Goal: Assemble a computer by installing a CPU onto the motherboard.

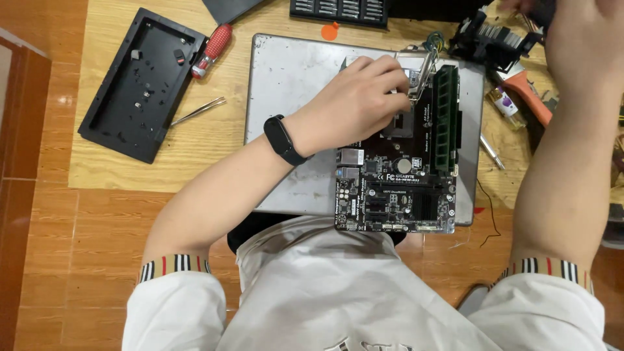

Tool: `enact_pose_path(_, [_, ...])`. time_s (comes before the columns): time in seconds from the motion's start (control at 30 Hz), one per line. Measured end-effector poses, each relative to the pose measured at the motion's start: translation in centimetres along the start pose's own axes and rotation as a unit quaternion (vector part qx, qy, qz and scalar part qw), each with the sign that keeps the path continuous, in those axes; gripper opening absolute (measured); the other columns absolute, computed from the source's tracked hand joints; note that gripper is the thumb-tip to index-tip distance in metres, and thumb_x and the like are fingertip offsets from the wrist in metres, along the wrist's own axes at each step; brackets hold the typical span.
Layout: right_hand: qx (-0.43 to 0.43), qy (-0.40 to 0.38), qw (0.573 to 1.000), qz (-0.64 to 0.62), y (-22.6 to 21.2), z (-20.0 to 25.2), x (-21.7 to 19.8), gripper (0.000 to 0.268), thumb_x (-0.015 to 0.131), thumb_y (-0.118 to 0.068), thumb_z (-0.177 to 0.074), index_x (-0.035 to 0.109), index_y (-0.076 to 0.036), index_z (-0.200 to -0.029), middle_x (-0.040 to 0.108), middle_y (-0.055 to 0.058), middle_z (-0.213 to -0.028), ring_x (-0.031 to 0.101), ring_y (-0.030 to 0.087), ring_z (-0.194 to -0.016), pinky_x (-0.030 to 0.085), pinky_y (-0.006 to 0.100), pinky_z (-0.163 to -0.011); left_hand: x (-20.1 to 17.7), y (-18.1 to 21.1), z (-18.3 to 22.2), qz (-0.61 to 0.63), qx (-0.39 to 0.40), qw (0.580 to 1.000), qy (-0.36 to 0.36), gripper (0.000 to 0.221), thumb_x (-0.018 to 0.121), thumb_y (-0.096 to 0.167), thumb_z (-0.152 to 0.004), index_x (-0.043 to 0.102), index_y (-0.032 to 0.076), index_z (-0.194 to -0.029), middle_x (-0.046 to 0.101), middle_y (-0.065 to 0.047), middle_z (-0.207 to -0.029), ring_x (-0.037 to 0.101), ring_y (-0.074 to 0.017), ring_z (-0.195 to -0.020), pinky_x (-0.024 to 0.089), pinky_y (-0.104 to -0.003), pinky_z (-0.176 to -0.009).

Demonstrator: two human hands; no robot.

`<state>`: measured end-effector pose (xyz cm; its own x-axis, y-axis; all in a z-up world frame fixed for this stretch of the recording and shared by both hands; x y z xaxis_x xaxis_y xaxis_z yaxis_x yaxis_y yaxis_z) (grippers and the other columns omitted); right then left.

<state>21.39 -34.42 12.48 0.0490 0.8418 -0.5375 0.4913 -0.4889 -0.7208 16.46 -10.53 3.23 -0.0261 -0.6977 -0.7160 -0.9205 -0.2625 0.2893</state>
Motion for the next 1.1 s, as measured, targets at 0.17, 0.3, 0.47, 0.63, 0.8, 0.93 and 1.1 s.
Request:
enact_pose_path(0.17, [-0.042, -0.019, 0.998, 0.05, -3.2, 5.0, 3.3, 0.023, 0.048, -0.001, -0.115, 0.069, 0.008, -0.111, 0.067, 0.012, -0.088, 0.067, 0.016, -0.077, 0.056, 0.025, -0.065, -2.0, -0.2, -0.3, -0.001, -0.024, 0.996, 0.084, 0.023, 0.076, 0.005, -0.088, 0.069, 0.01, -0.109, 0.06, -0.005, -0.121, 0.052, -0.0278, -0.124, 0.043, -0.043, -0.107])
enact_pose_path(0.3, [0.075, -0.064, 0.991, -0.088, -0.8, 8.1, 4.6, 0.023, 0.05, -0.001, -0.119, 0.069, 0.008, -0.111, 0.07, 0.01, -0.09, 0.069, 0.013, -0.076, 0.055, 0.022, -0.063, -2.4, -1.7, 0.0, 0.027, -0.097, 0.987, 0.124, 0.025, 0.073, 0.004, -0.094, 0.067, 0.01, -0.117, 0.058, -0.006, -0.127, 0.052, -0.0295, -0.128, 0.044, -0.041, -0.11])
enact_pose_path(0.47, [0.08, -0.163, 0.975, -0.127, -1.7, 8.4, 7.1, 0.021, 0.051, 0.001, -0.11, 0.069, 0.008, -0.118, 0.071, 0.01, -0.103, 0.07, 0.013, -0.088, 0.057, 0.025, -0.067, -2.1, -3.6, 0.7, 0.062, -0.181, 0.973, 0.129, 0.037, 0.07, 0.011, -0.1, 0.06, 0.006, -0.135, 0.06, -0.009, -0.13, 0.054, -0.031, -0.127, 0.045, -0.043, -0.111])
enact_pose_path(0.63, [0.126, -0.149, 0.977, -0.089, -0.8, 8.5, 8.4, 0.014, 0.063, -0.001, -0.103, 0.067, 0.008, -0.113, 0.074, 0.01, -0.098, 0.073, 0.013, -0.087, 0.06, 0.024, -0.069, -1.4, -3.9, 0.8, 0.062, -0.182, 0.977, 0.096, 0.038, 0.072, 0.017, -0.099, 0.061, 0.007, -0.135, 0.063, -0.011, -0.13, 0.056, -0.0316, -0.127, 0.045, -0.043, -0.109])
enact_pose_path(0.8, [0.143, -0.127, 0.981, -0.026, -0.6, 8.1, 8.5, 0.012, 0.067, -0.005, -0.105, 0.071, 0.006, -0.108, 0.076, 0.009, -0.091, 0.073, 0.012, -0.079, 0.059, 0.023, -0.066, -1.4, -3.8, 0.8, 0.058, -0.181, 0.978, 0.081, 0.038, 0.072, 0.02, -0.099, 0.063, 0.01, -0.135, 0.065, -0.01, -0.128, 0.056, -0.0314, -0.126, 0.046, -0.043, -0.108])
enact_pose_path(0.93, [0.135, -0.153, 0.978, 0.051, -1.4, 7.6, 8.8, 0.012, 0.07, -0.008, -0.103, 0.073, 0.004, -0.104, 0.075, 0.007, -0.083, 0.071, 0.01, -0.071, 0.057, 0.023, -0.063, -1.3, -3.7, 0.8, 0.085, -0.188, 0.975, 0.077, 0.037, 0.071, 0.018, -0.1, 0.062, 0.008, -0.134, 0.066, -0.01, -0.125, 0.06, -0.0304, -0.122, 0.047, -0.043, -0.104])
enact_pose_path(1.1, [0.127, -0.153, 0.976, 0.086, -1.8, 7.2, 9.0, 0.013, 0.071, -0.01, -0.102, 0.074, 0.003, -0.105, 0.074, 0.006, -0.081, 0.072, 0.01, -0.071, 0.057, 0.023, -0.064, -1.4, -3.6, 0.6, 0.101, -0.192, 0.973, 0.075, 0.036, 0.071, 0.017, -0.099, 0.062, 0.008, -0.133, 0.069, -0.009, -0.12, 0.066, -0.0276, -0.114, 0.05, -0.042, -0.099])
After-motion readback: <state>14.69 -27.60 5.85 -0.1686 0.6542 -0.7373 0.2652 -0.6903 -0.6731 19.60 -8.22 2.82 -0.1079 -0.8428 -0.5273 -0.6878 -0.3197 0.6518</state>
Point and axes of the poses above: each hand's wrist, its own z-axis away from the middle knuckle, its own x-axis out of the palm, y = z × x, the point moved 7 cm from there along -z, towards the middle knuckle
